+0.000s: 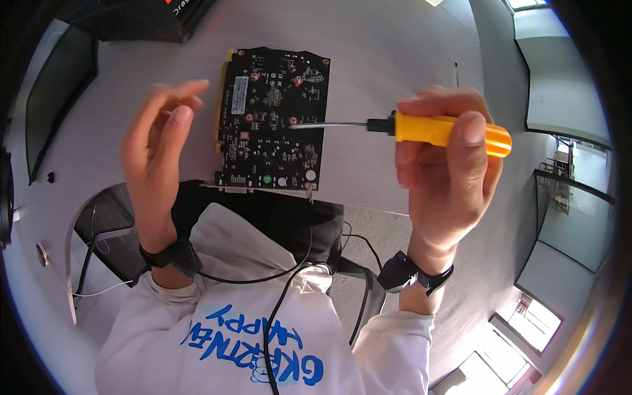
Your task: The person places small metal standoffs onto a graphics card and then uses a yellow screwdriver to fasten them into place. The person then picks up a metal bracket and positions it over the card.
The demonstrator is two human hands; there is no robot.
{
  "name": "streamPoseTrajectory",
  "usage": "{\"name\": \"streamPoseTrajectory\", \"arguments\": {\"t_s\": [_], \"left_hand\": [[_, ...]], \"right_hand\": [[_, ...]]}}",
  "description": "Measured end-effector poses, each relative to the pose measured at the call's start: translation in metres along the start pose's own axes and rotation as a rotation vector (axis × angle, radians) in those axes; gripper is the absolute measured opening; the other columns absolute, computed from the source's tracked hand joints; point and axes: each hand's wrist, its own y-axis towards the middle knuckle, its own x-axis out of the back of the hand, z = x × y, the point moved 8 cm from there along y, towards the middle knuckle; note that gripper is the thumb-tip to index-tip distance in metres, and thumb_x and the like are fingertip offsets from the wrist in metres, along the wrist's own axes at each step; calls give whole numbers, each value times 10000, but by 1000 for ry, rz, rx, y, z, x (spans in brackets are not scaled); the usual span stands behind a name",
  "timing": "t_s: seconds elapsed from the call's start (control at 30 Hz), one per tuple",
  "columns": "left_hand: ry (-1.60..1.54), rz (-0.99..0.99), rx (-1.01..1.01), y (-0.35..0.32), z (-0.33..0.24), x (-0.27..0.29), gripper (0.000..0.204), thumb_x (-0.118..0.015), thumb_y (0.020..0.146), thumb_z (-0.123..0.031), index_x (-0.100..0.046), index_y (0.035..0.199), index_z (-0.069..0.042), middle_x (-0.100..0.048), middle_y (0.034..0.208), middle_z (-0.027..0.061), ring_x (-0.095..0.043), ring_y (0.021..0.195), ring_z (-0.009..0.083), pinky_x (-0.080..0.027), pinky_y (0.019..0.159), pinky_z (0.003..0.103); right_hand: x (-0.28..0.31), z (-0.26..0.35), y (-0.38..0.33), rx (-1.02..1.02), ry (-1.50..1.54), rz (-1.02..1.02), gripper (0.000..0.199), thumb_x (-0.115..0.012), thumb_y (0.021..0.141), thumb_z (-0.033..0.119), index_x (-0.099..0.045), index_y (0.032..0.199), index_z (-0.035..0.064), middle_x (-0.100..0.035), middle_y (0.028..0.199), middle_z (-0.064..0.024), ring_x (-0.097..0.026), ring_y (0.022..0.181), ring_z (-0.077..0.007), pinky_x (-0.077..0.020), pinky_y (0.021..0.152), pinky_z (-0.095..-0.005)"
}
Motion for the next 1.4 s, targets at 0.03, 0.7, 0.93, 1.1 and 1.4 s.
{"name": "streamPoseTrajectory", "arguments": {"t_s": [0.03, 0.7, 0.93, 1.1, 1.4], "left_hand": [[34, -43, 0, 4, 7, 3, 215, -656, 985, -176, -744, 1144, -61, -712, 990, 39, -629, 840, 135, -482, 737, 276], [481, 227, -69, 11, 21, -19, 545, -614, 997, -354, -560, 1460, -70, -550, 1454, 143, -484, 1331, 336, -358, 1139, 440], [447, 266, -260, 8, 12, -21, 645, -649, 950, -446, -552, 1489, -104, -580, 1470, 102, -500, 1316, 339, -353, 1124, 443], [481, 291, -245, 8, 16, -23, 680, -659, 935, -499, -550, 1502, -139, -585, 1468, 79, -507, 1309, 332, -364, 1104, 455], [504, 313, -231, 9, 17, -27, 684, -655, 929, -528, -562, 1491, -149, -622, 1405, 63, -510, 1290, 318, -385, 1056, 442]], "right_hand": [[8, -5, -1, -2, -13, -94, 513, -631, 1022, 463, -667, 1052, -48, -645, 800, -94, -494, 482, -66, -355, 441, -190], [19, 0, 20, 20, -123, -145, 179, -766, 918, 105, -721, 1051, -6, -689, 835, -36, -538, 611, -36, -381, 557, -173], [-16, -24, 30, -1, -143, -79, 186, -747, 984, 156, -690, 1005, -20, -659, 791, -8, -529, 640, -25, -380, 591, -183], [-33, -37, 31, 180, -255, -176, 446, -455, 1115, 442, -568, 996, 28, -574, 694, -44, -485, 479, -61, -337, 432, -180], [-18, -60, 32, 192, -190, -267, 576, -322, 1103, 587, -526, 1012, 57, -580, 657, -59, -391, 402, -51, -260, 386, -174]]}}
